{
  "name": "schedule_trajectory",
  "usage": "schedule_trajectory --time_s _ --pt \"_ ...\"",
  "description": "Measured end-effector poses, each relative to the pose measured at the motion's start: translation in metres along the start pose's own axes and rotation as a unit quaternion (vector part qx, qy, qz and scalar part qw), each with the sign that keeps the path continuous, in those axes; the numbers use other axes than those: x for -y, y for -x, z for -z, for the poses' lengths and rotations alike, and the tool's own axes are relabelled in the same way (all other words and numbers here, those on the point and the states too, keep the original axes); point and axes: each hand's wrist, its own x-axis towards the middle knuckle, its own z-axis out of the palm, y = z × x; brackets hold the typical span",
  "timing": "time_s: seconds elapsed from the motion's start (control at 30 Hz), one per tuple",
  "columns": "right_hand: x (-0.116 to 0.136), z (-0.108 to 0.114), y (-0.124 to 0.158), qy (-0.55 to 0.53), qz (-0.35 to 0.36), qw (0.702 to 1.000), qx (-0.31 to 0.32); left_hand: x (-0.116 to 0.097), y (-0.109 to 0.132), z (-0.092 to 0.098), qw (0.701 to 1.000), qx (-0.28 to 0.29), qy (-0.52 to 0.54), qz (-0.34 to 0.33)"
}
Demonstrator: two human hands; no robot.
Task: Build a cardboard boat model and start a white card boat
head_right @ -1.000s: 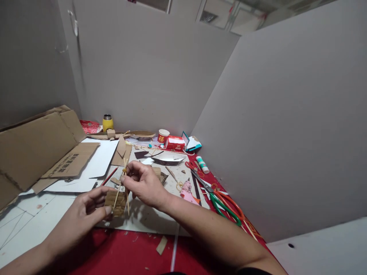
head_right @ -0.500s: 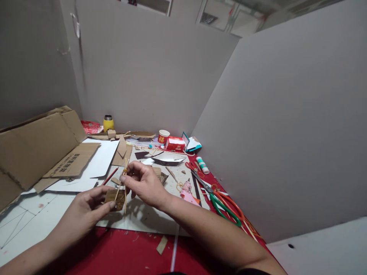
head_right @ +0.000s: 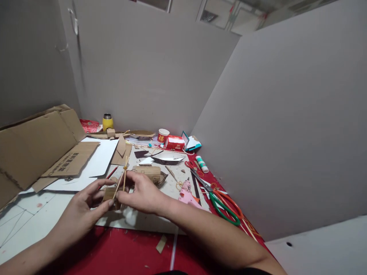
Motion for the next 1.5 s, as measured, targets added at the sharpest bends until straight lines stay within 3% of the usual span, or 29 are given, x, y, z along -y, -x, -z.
schedule_trajectory --time_s 0.23,0.5,0.57,0.73,0.83,1.0,1.23,1.33,1.4,1.5 --pt "-0.006 -0.004 -0.001 -0.113 -0.048 0.992 0.031 0.001 0.004 -0.001 1.0 0.017 -0.013 -0.004" --pt "-0.003 0.006 -0.003 -0.177 -0.076 0.981 -0.012 -0.013 0.002 0.004 0.995 0.031 0.08 0.045" --pt "-0.003 0.009 -0.003 -0.19 -0.08 0.978 -0.029 -0.015 0.002 0.006 0.994 0.005 0.098 0.038" --pt "-0.006 0.014 -0.002 -0.211 -0.08 0.971 -0.084 -0.012 -0.005 0.016 0.981 -0.137 0.134 0.019" --pt "-0.007 0.016 0.0 -0.213 -0.076 0.969 -0.095 -0.006 -0.01 0.021 0.976 -0.172 0.132 0.003" --pt "-0.007 0.015 0.003 -0.213 -0.076 0.969 -0.097 0.002 -0.012 0.022 0.981 -0.143 0.128 0.001" --pt "-0.007 0.012 0.004 -0.198 -0.067 0.974 -0.09 -0.007 -0.009 0.01 0.975 -0.089 0.197 0.053" --pt "-0.01 0.01 0.004 -0.206 -0.056 0.973 -0.084 -0.001 -0.015 0.012 0.98 -0.055 0.18 0.065" --pt "-0.012 0.01 0.004 -0.201 -0.049 0.974 -0.088 0.004 -0.02 0.018 0.987 -0.072 0.133 0.045" --pt "-0.012 0.013 0.009 -0.157 -0.026 0.981 -0.108 0.01 -0.026 0.029 0.995 -0.089 -0.052 -0.012"
